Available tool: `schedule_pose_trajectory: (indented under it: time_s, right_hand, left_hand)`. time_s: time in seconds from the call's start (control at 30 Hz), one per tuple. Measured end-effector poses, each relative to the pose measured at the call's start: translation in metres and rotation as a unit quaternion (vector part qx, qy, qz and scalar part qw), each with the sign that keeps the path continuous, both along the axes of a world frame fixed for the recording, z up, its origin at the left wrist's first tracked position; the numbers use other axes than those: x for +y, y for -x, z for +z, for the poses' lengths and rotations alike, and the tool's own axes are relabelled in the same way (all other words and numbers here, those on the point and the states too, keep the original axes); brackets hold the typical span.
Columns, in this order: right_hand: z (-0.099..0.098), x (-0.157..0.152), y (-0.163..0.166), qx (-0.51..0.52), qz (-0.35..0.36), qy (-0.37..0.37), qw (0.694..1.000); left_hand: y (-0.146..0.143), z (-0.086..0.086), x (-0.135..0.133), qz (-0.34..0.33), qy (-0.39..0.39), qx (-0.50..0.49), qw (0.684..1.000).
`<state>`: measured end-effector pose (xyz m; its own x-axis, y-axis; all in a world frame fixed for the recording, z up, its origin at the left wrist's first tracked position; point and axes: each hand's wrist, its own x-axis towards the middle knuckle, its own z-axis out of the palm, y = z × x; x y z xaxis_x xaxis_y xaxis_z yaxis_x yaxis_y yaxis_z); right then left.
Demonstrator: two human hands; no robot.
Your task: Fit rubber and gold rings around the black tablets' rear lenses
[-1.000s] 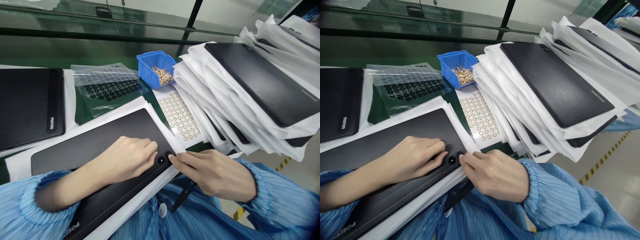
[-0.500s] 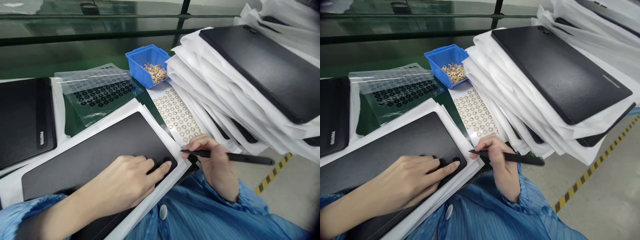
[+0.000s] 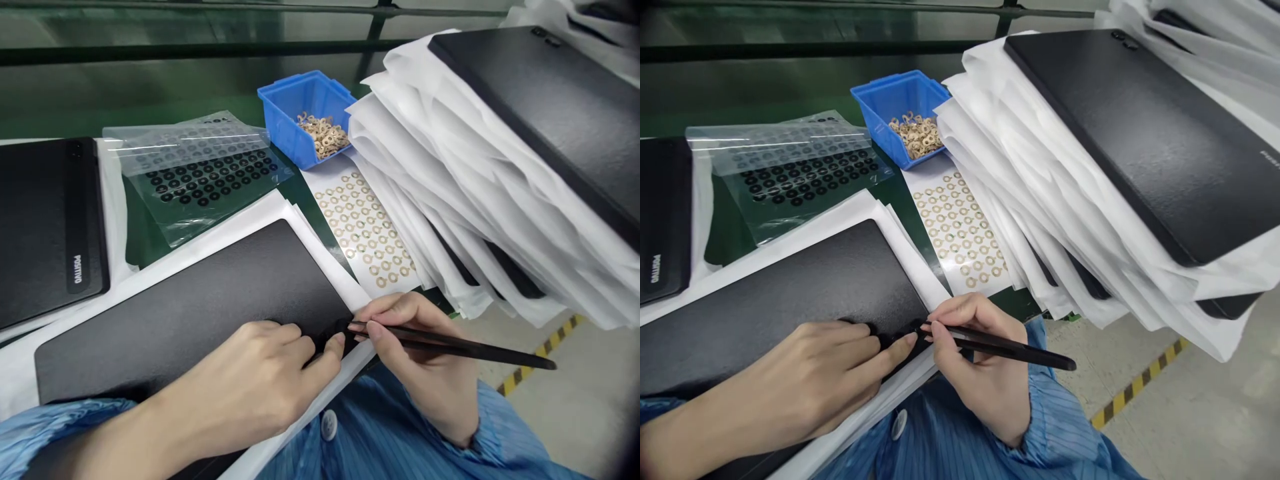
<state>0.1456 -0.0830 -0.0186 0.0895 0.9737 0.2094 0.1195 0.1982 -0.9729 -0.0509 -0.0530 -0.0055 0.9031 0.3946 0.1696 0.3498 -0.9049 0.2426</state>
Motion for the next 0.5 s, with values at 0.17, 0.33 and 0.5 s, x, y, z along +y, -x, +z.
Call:
schedule_pose_trajectory:
  time_s: [0.17,0.33,0.5]
  right_hand:
    - [0.004,0.002,0.004,-0.033,-0.019,0.005,0.999]
    - [0.009,0.003,0.004,-0.101,-0.02,0.018,0.994]
    - [0.012,0.001,0.003,-0.132,-0.017,0.026,0.991]
  left_hand:
    - [0.003,0.0,-0.002,-0.003,-0.011,-0.012,1.0]
    - [0.003,0.001,-0.001,-0.001,-0.013,-0.017,1.0]
    - [0.002,0.001,-0.001,0.001,-0.009,-0.009,1.0]
